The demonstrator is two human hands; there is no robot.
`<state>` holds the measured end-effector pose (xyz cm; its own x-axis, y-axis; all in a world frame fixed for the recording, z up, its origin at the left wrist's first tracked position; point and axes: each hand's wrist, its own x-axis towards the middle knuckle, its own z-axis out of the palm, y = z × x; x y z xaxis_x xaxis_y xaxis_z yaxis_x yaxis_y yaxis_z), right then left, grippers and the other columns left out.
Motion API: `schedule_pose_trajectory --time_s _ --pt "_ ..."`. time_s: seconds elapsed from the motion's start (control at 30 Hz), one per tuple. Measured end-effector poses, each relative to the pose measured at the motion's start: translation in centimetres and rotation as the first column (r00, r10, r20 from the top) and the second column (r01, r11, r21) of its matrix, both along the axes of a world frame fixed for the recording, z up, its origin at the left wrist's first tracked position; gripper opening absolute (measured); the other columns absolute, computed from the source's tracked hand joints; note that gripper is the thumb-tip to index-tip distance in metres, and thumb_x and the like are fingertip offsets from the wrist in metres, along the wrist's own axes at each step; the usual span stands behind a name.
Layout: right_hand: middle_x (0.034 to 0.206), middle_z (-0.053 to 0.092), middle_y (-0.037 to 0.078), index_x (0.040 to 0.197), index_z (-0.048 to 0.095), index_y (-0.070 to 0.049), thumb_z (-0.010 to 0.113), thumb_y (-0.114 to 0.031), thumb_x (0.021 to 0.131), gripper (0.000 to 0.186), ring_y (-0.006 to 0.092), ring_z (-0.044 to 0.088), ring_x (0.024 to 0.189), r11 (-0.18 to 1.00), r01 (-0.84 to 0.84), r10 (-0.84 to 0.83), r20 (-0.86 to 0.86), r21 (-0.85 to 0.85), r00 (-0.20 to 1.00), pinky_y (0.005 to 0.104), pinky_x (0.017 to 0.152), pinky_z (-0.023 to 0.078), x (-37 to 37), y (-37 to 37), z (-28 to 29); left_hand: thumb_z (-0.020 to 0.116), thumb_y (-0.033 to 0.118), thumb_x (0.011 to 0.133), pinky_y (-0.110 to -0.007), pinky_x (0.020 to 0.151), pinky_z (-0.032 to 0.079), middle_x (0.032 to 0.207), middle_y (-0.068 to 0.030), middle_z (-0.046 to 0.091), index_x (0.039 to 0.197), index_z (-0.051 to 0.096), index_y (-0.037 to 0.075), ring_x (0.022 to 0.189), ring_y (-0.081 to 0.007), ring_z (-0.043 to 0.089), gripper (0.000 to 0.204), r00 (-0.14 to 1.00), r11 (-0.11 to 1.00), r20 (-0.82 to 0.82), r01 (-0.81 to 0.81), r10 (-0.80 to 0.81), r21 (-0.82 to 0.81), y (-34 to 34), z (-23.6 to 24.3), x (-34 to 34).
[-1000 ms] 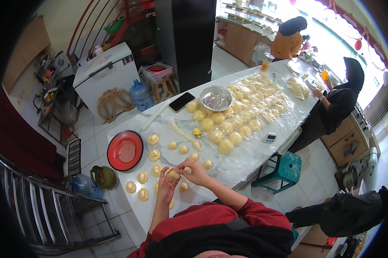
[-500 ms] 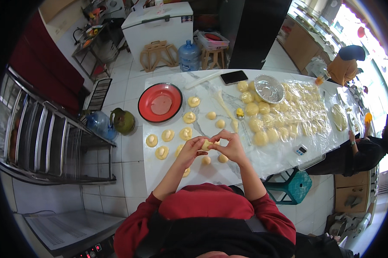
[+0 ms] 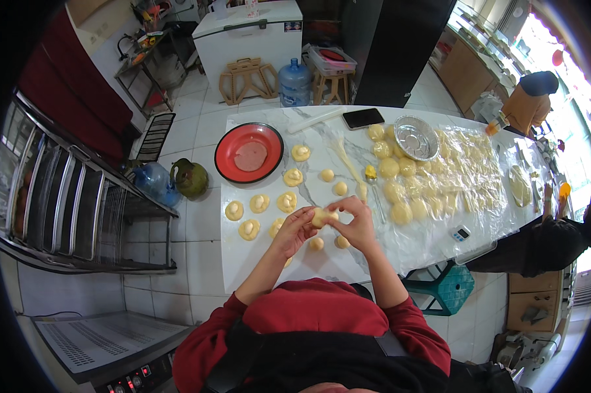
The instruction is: The person flattens portions of dough on a table with a rolling pin, squeezes filling onto them from a piping bag, and folds the dough around the filling into balls by hand.
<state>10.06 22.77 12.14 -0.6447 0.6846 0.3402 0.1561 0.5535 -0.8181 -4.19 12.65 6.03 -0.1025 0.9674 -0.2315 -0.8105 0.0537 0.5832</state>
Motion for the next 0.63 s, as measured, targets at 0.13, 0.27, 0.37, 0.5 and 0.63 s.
schedule_pose_trajectory --time_s 0.13,0.27,0.37,0.5,0.63 --pt "0.064 0.06 0.002 0.075 0.067 -0.009 0.072 -0.013 0.061 0.016 0.0158 0.055 0.069 0.957 -0.184 0.191 0.01 -0.223 0.982 0.0296 0.076 0.035 0.4 0.6 0.6 0.052 0.022 0.085 -0.02 0.07 0.05 0.095 -0.0041 0.057 0.104 0.051 0.007 0.081 -0.0091 0.058 0.024 0.988 0.989 -0.041 0.149 -0.149 -0.016 0.1 0.7 0.1" --pt "0.067 0.061 0.003 0.073 0.066 -0.007 0.071 -0.01 0.061 0.013 0.0164 0.054 0.066 0.996 -0.091 0.091 0.061 -0.014 0.994 0.0289 0.066 0.039 0.2 0.4 -0.5 0.049 0.023 0.087 -0.022 0.073 0.051 0.095 -0.0065 0.056 0.106 0.05 0.005 0.084 -0.0119 0.059 0.026 0.999 0.999 -0.039 0.036 -0.037 -0.025 0.9 1.6 1.3" --pt "0.067 0.06 0.002 0.073 0.066 -0.008 0.071 -0.01 0.061 0.013 0.0167 0.053 0.068 0.991 -0.062 0.059 0.026 0.12 0.998 0.0291 0.07 0.037 -0.5 -0.5 0.2 0.049 0.022 0.087 -0.023 0.078 0.051 0.098 -0.0093 0.055 0.107 0.048 0.001 0.089 -0.0169 0.058 0.029 0.986 0.997 0.164 0.05 -0.041 -0.051 0.9 -0.9 0.0" --pt "0.071 0.06 0.0 0.076 0.067 -0.01 0.069 -0.01 0.062 0.014 0.0165 0.05 0.073 0.945 -0.157 0.133 0.102 0.286 0.986 0.0297 0.077 0.033 0.0 0.5 -1.1 0.047 0.024 0.087 -0.025 0.078 0.051 0.099 -0.0132 0.055 0.108 0.046 -0.001 0.089 -0.0211 0.058 0.033 0.98 0.987 0.177 0.112 -0.091 -0.111 0.8 -1.9 -0.8" --pt "0.079 0.06 0.0 0.08 0.067 -0.011 0.067 -0.009 0.064 0.016 0.0173 0.049 0.077 0.943 -0.103 0.086 0.069 0.317 0.994 0.0304 0.077 0.032 0.0 0.8 -1.3 0.049 0.021 0.087 -0.026 0.074 0.053 0.105 -0.0169 0.052 0.114 0.043 -0.001 0.098 -0.0299 0.054 0.036 0.931 0.962 0.319 0.23 -0.175 -0.144 1.0 -0.8 -0.7"
